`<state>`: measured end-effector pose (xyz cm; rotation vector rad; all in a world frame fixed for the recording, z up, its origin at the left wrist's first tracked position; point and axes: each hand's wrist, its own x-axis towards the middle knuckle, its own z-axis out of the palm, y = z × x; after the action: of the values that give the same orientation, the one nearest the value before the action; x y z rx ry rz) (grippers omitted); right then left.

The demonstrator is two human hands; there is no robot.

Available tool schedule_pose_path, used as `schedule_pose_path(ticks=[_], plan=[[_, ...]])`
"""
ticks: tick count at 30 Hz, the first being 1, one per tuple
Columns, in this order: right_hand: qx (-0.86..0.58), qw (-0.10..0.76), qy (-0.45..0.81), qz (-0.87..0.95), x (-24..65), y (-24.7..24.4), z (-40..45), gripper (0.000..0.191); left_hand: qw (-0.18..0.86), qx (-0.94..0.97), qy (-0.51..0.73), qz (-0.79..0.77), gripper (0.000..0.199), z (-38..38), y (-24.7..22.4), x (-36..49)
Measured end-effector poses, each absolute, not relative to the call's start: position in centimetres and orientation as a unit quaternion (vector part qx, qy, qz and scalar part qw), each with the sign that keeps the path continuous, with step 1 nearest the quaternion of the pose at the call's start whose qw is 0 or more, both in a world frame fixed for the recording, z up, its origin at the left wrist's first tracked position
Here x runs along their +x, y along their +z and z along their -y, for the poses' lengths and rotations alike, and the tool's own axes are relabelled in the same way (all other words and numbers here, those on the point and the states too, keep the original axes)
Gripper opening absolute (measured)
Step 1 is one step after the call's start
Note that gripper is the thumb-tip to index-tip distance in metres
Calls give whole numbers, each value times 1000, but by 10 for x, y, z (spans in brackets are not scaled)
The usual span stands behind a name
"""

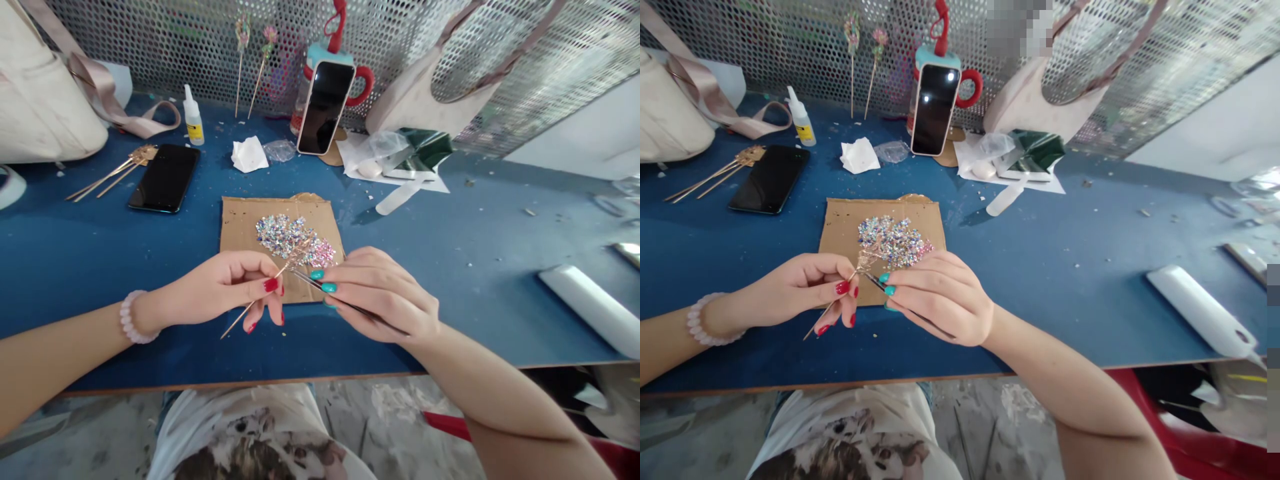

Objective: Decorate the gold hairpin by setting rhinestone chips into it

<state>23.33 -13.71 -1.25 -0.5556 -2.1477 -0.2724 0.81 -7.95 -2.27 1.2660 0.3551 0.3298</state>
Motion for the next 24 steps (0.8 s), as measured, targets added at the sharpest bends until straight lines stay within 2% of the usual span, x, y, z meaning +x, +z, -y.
schedule_pose_path(ticks=[24], plan=[[-223, 446, -111, 859, 235, -11, 138, 7, 776, 585, 159, -176, 19, 79, -24, 7]])
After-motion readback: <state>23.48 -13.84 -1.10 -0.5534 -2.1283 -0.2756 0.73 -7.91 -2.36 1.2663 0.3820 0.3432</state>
